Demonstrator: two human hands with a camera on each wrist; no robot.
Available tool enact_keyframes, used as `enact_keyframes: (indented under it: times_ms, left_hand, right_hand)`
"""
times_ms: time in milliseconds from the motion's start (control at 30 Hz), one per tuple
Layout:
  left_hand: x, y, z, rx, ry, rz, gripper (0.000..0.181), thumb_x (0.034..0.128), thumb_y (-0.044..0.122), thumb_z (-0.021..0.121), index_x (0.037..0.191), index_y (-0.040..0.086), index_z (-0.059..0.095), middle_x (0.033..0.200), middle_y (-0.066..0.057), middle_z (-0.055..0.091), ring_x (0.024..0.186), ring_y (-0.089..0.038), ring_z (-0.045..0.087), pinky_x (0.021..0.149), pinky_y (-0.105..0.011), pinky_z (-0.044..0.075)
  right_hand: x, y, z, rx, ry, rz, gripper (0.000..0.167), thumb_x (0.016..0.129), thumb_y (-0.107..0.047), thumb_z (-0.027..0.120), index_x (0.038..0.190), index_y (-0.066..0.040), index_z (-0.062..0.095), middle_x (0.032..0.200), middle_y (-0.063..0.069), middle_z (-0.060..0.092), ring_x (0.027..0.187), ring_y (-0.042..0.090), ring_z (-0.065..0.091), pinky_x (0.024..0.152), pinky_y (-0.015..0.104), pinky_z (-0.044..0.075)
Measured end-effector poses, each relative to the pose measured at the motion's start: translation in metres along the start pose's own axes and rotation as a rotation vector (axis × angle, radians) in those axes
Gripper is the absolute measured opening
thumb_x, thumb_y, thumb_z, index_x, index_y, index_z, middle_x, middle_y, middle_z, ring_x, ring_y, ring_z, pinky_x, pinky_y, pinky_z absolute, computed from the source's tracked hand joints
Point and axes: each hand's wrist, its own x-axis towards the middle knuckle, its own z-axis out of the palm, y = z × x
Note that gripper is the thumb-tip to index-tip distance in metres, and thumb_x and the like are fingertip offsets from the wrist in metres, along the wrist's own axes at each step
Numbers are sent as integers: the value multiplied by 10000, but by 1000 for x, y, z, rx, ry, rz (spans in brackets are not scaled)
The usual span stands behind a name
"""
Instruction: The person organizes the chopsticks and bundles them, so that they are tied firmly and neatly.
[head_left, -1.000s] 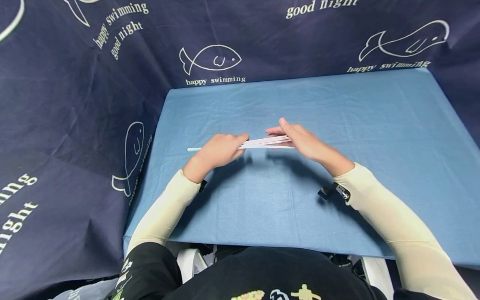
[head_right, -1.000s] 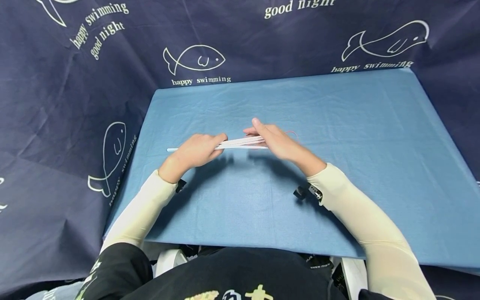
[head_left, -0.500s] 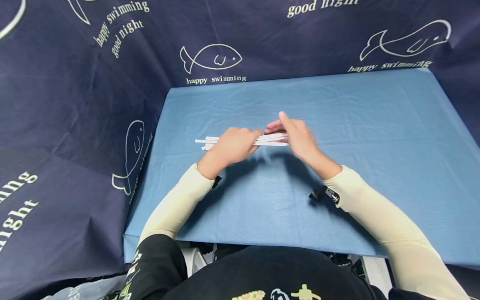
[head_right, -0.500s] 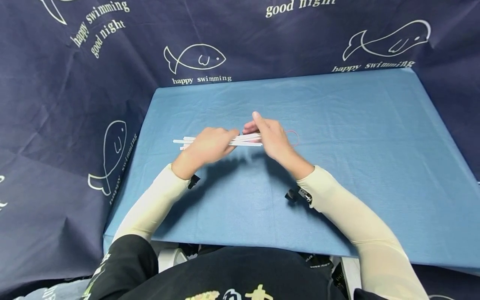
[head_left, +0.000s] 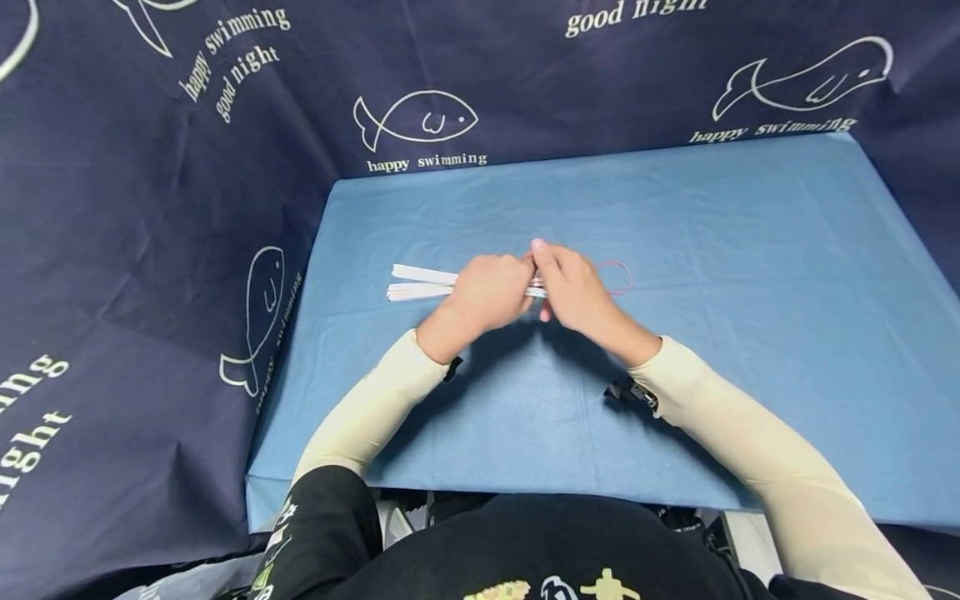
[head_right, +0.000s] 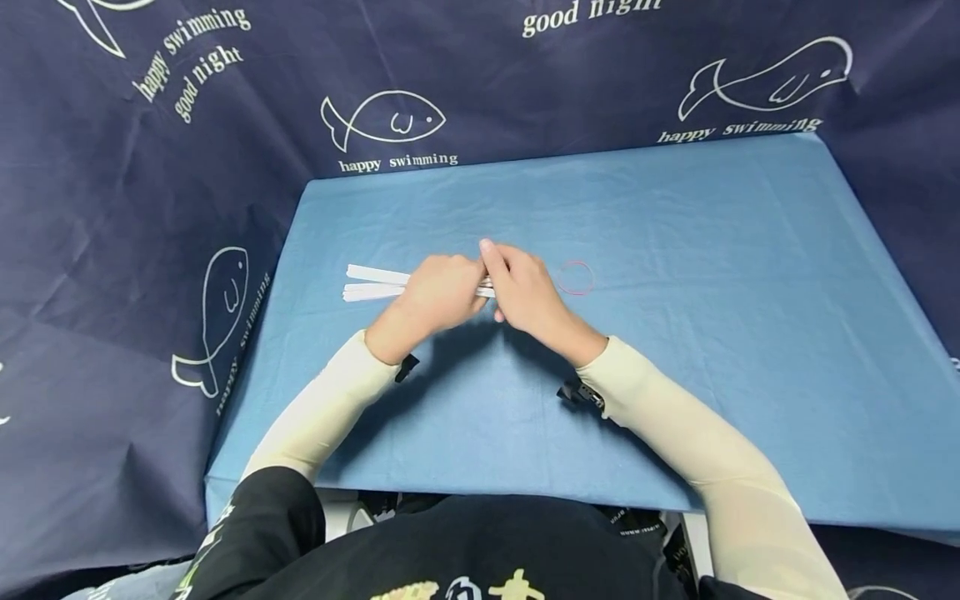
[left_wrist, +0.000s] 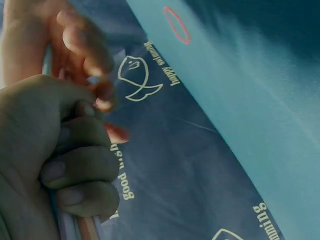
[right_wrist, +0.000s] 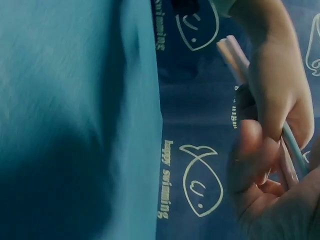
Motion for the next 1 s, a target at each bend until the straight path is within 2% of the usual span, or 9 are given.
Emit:
enact_keyframes:
  times_ms: [167,267,333,467,533,633,700,833,1000]
  left_hand:
    - [-2,0,-4,4,31,9,207,1026,264,607,1112,96,693,948,-86,773,837,-287,759,747,-475,615]
    - [-2,0,-5,-10,25,15,223,1031,269,609,1138,93,693,944,-94,769,840,-291,759,756,-472,613]
    - [-2,1,-4,-20,20,10,248,1028,275,620,1178,89,689,940,-100,767,836,-295,759,756,-473,613]
    - [-2,1,-1,-22,33,18,288,1008,288,648,1216,91,675,939,-106,769,836,-303,763,756,-480,614]
    - [-1,0,-1,-26,38,28,282,995,283,657,1202,92,668,937,-111,767,843,-314,764,762,-489,615]
    - [-3,-1,-2,-40,46,43,239,980,258,656,1158,97,653,899,-104,749,818,-314,754,741,-492,610]
    - [-4,-2,-5,-54,43,49,208,979,247,662,1125,100,644,873,-91,727,791,-303,737,715,-486,603]
    - [-7,-6,-11,-60,40,50,170,984,246,662,1089,113,644,840,-57,695,759,-278,712,683,-475,591]
    - [-11,-15,-22,-61,-11,-10,194,1002,315,663,1063,131,657,856,-32,704,800,-269,716,736,-491,591]
  right_hand:
    - [3,4,0,-189,58,-89,564,1155,-449,281,1064,-82,699,804,157,671,671,307,660,705,473,549]
    - [4,8,-1,-254,73,-138,517,1157,-370,303,1096,-50,704,873,135,674,802,307,634,802,496,526]
    - [5,11,-1,-251,65,-147,482,1152,-336,329,1139,-47,715,900,143,692,791,315,631,783,492,524]
    - [7,14,-4,-163,52,-174,416,1141,-251,389,1263,-23,714,1067,181,738,862,284,627,856,446,506]
    - [8,13,-6,-115,57,-185,392,1134,-224,414,1319,-30,699,992,173,717,788,228,593,829,391,484]
    - [9,10,-10,-66,60,-192,379,1129,-216,433,1367,-54,681,734,93,569,558,141,448,638,315,423]
    - [10,8,-13,-47,66,-195,375,1129,-218,439,1372,-72,684,642,33,446,461,87,355,524,288,357]
    - [11,7,-16,-12,81,-206,363,1124,-204,453,1364,-77,694,616,3,424,439,54,339,473,259,326]
    - [13,7,-21,0,118,-216,352,1119,-199,462,1346,-95,710,614,-7,423,456,60,346,463,253,301]
